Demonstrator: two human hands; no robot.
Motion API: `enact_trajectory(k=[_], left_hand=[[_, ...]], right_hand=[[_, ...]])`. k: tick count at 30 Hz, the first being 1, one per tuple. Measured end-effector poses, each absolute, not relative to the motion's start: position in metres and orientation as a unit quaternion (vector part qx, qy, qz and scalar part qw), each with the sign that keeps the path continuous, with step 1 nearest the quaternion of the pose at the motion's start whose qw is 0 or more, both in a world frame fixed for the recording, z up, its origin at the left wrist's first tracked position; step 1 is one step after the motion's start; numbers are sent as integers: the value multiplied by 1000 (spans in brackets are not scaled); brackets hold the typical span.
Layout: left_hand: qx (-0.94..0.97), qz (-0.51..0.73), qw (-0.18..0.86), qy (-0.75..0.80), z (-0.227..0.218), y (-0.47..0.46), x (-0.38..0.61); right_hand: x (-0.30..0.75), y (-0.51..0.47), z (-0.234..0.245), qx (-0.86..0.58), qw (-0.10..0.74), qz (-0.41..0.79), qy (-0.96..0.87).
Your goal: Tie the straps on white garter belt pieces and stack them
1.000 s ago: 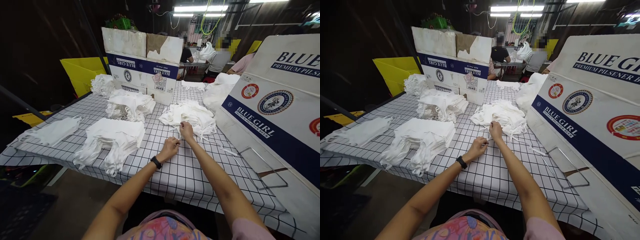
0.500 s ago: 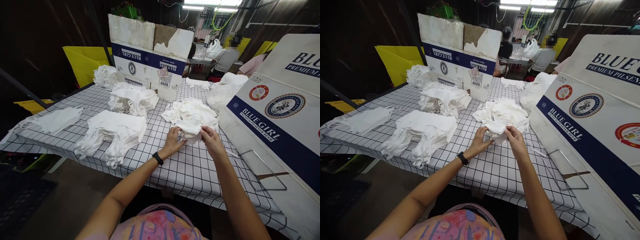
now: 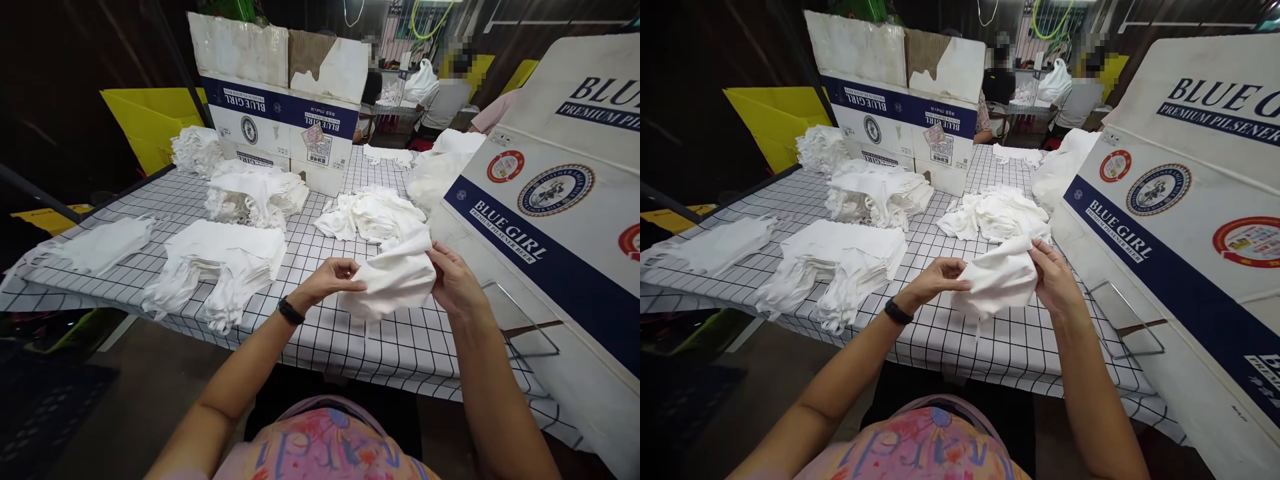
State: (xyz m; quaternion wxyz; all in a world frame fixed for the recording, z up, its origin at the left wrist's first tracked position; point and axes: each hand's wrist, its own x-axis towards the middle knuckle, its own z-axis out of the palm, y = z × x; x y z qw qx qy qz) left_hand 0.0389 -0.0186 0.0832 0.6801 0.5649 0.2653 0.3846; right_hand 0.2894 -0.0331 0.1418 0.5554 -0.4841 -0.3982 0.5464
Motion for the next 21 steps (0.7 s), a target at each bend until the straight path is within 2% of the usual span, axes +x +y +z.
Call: enact_trajectory(k=[4,13,16,18,21], left_hand=[[517,430,688,273,91,-18,19],[500,579,580,280,112,-12,-2],[499,566,561,341,99,-8,1],[497,493,587,407,81,-6,4],[527,411,569,479,54,-11,9]], right_hand=[[284,-31,131,-519,528,557,-376],[280,-31,141,-503,449,546,-497],[288,-18,119,-545,420,434,-582],[293,-7,96,-614,369,326,-617],[301,2,61,-654,321,259,-634]])
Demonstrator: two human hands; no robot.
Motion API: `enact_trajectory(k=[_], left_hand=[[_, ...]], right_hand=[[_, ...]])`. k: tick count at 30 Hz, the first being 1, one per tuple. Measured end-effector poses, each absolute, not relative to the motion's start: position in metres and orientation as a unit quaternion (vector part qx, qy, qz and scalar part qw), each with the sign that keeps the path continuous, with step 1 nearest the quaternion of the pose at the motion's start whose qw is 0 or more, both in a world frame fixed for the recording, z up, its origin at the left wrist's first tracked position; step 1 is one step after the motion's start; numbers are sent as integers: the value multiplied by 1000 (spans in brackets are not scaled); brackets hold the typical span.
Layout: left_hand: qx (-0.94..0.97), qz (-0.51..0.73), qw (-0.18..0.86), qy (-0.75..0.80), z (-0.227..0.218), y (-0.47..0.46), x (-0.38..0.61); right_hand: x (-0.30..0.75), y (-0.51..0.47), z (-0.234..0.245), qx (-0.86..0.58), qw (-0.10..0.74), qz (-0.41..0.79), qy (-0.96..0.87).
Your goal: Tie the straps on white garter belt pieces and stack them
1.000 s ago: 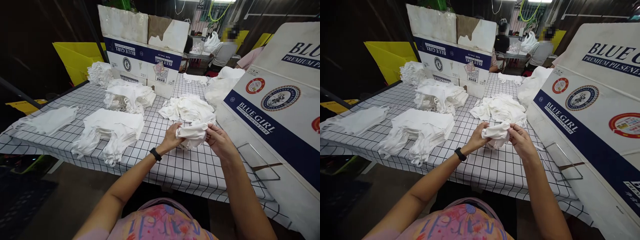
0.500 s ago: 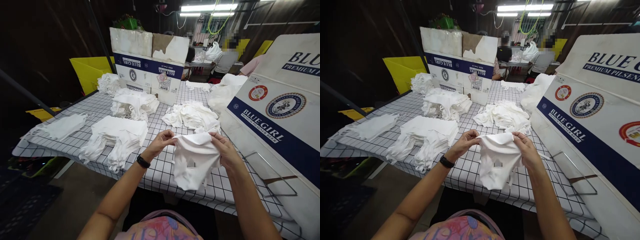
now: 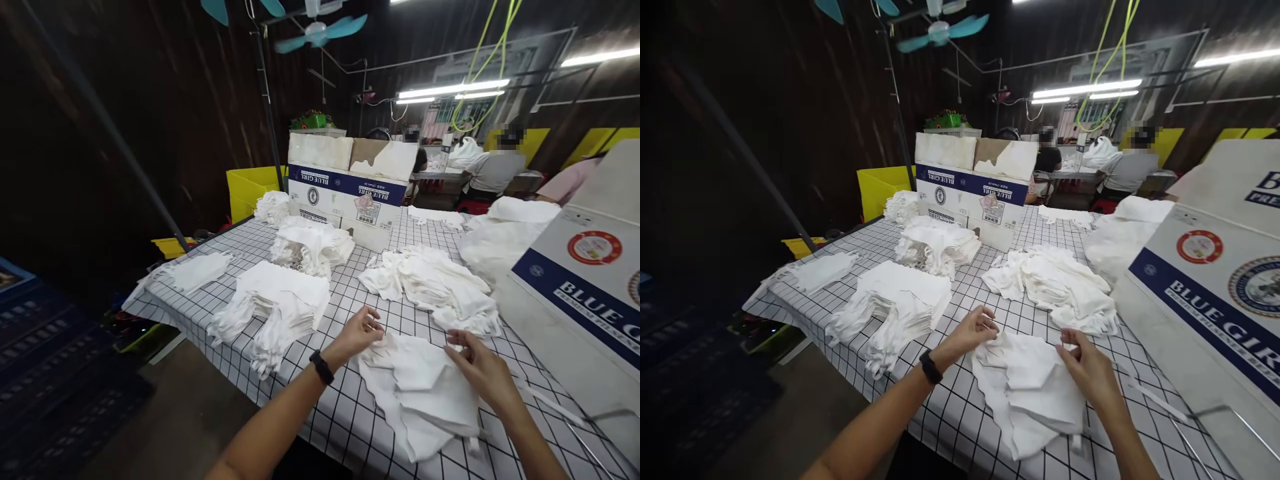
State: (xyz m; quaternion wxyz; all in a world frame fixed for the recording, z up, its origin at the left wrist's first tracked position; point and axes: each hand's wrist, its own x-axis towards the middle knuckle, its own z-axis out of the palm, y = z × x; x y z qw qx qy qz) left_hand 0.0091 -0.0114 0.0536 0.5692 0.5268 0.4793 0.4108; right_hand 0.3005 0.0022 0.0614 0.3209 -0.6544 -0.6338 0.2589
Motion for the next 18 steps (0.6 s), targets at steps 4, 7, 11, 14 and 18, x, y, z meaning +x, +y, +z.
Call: enact_trajectory(k=[4,7,11,14,18], left_hand=[[673,350,418,500,30,-26,12],[718,316,346,516,22,-28,10],[703,304,328,553,20,-21,8],[686,314,348,556,21,-16,7],[660,372,333,562,24,-15,7]], right_hand=[[313,-2,40,-656,330,224,-641],[324,-7,42,-671,344,199,-627],[331,-12,50,-686,374,173,-599],[331,-15,43,-676,363,167,-620],[318,-33,28,-662,356,114,-650]])
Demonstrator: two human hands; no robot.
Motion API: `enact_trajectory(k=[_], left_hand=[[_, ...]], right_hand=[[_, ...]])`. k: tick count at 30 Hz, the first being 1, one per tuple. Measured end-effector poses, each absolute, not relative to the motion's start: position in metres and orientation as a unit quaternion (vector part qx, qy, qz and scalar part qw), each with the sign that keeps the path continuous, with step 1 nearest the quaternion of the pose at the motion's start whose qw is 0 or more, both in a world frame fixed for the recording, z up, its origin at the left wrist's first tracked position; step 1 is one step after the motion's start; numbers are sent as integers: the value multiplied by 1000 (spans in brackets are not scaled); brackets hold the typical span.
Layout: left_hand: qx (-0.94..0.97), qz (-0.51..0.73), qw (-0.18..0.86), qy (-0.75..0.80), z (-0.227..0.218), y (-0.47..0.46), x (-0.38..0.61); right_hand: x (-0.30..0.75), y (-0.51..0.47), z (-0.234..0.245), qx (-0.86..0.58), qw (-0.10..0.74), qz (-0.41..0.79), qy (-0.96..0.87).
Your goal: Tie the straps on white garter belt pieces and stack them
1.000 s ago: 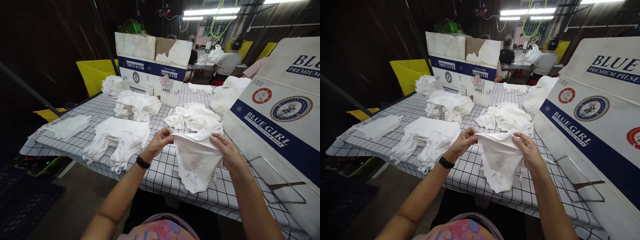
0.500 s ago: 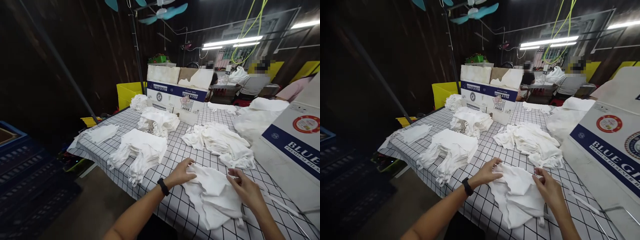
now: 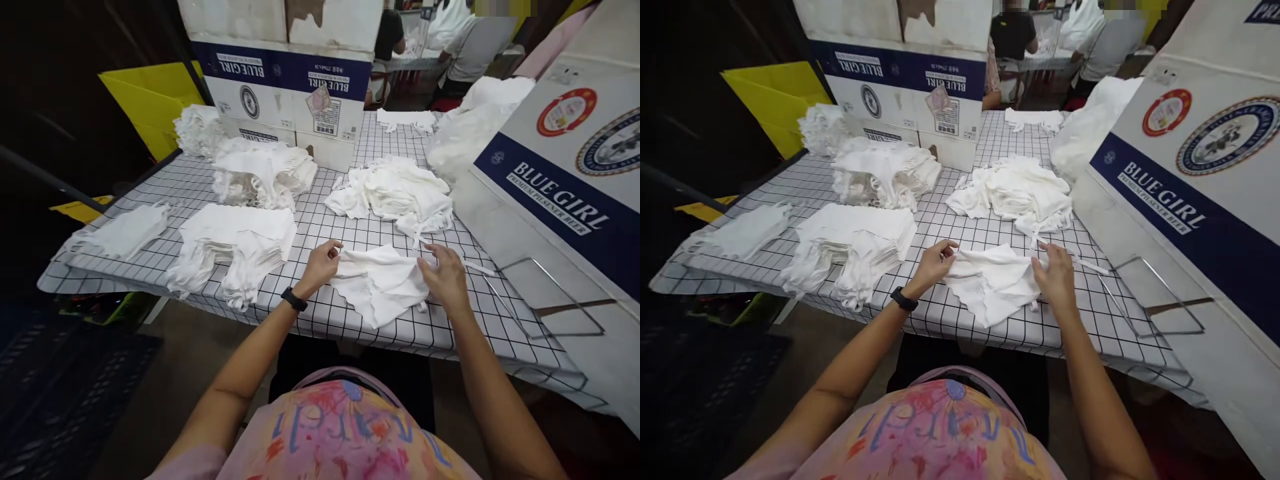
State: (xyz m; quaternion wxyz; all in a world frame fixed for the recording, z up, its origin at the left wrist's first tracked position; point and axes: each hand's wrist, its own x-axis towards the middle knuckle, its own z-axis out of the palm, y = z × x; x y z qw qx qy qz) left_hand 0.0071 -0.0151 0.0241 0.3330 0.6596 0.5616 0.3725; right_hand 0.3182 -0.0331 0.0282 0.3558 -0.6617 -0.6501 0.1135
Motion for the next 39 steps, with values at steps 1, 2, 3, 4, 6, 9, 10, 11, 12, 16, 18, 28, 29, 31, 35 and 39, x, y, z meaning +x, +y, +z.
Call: enact_trajectory(k=[1,2,3,4,6,9,10,11,12,16,18,28,29,31,35,39], left_hand=[[653,385,333,560,25,-16,7],[648,395,336,558,26,-17,8],[643,404,339,555,27,-17,9],[640,410,342,553,28,-17,10],[636,418,345,549,28,-16,12],[632,430,342,546,29,-12,14],[629,435,344,545,29,-11,14],[624,439,351,543,29,-10,13],[618,440,362,541,30,-10,13],[605,439,397,533,33,-9,11],[607,446,395,526,37,-8,12],[649,376,447,488,48,-13,18],[663,355,445,487,47,-15,17],[687,326,425,491,44,-18,15],[719,315,335,522,43,-19,12],[731,370,231,525,61,-19,18]], right_hand=[[312,-39,26,-654,355,104,-660],[304,-46,25,-644,351,106,-671],[294,-52,24,-633,343,119,-684],[284,-57,22,-621,331,139,-697],[263,-66,18,-593,297,172,-729],[239,-73,10,-565,272,181,-758],[235,-74,8,-565,281,178,-755],[233,-74,7,-567,297,179,-747],[234,-74,7,-570,317,186,-735],[250,-70,19,-587,371,231,-682],[258,-68,29,-611,378,242,-653],[256,-60,60,-658,424,238,-575],[256,-59,62,-657,428,237,-573],[260,-59,63,-658,434,238,-567],[276,-63,62,-667,442,209,-562],[280,-72,49,-660,427,136,-603]])
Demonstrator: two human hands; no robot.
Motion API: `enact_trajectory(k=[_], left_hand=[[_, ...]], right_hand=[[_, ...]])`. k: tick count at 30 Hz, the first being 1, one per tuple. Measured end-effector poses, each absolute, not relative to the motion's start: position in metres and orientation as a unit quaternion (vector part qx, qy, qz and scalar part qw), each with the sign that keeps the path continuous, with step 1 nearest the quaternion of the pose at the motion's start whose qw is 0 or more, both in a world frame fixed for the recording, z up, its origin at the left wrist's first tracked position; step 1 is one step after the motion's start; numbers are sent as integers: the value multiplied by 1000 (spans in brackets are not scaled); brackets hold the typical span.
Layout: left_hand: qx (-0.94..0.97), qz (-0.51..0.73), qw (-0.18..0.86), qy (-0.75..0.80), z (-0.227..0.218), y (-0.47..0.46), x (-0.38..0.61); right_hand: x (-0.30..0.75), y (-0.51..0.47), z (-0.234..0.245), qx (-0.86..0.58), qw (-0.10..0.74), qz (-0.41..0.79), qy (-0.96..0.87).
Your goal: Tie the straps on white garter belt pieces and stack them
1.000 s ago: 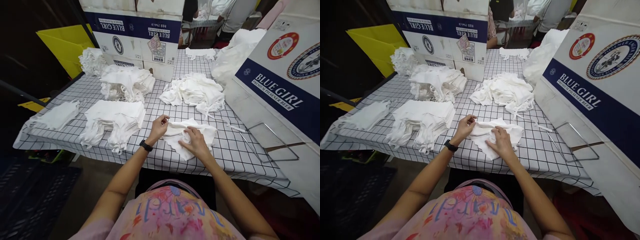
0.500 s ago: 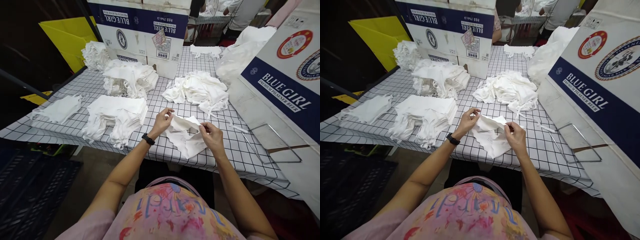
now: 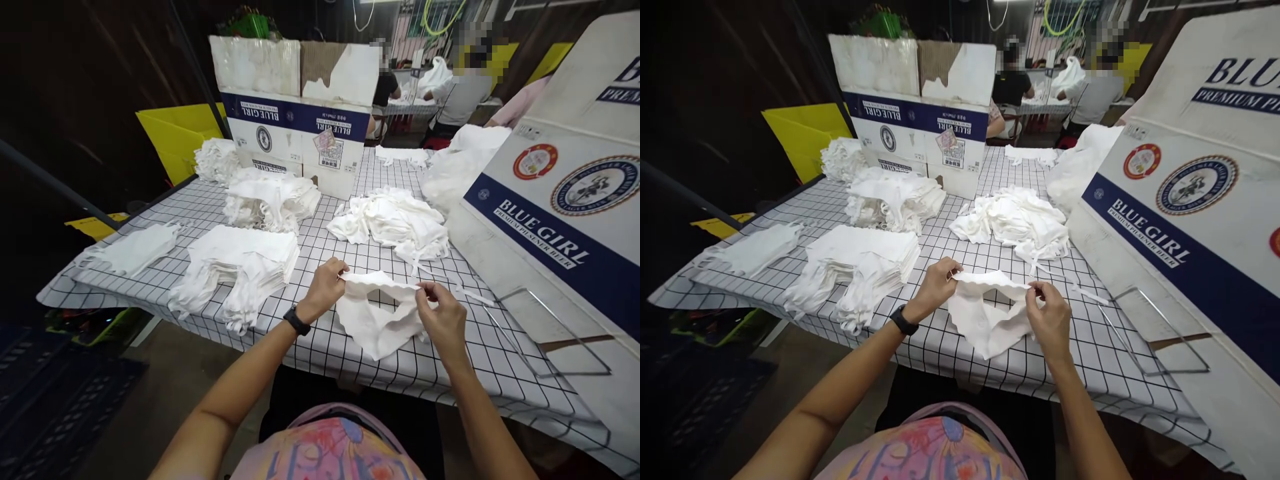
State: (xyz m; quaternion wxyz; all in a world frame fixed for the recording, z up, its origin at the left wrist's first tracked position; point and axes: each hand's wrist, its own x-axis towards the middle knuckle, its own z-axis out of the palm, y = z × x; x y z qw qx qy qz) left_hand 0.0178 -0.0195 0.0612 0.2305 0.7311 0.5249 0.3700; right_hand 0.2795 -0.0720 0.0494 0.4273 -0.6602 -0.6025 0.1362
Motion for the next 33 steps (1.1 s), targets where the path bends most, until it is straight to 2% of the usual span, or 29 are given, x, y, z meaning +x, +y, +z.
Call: enact_trajectory(k=[7,13,17,20,22,24,28,33], left_hand=[[708,474,246,462,117,-30,38],[678,546,206,448,152,-30,15],[669,549,150,477,162,-21,-9],[668,527,126,510,168,-14,-23],[665,517,151,518,173,-11,-31],[653,514,222,510,179,-10,-38],[608,504,356,500,194,-9,-50],[598,469,394,517,213,-3,-55]], right_hand=[[244,-88,3,-647,294,65,-701],[274,-81,13,-662,312,83,-677],[309,-69,42,-686,349,178,-613],[323,-61,74,-676,352,341,-550],[323,-58,99,-635,378,441,-509],[320,-56,124,-604,414,482,-480],[317,-46,159,-596,439,473,-478],[330,-26,185,-623,422,394,-528]])
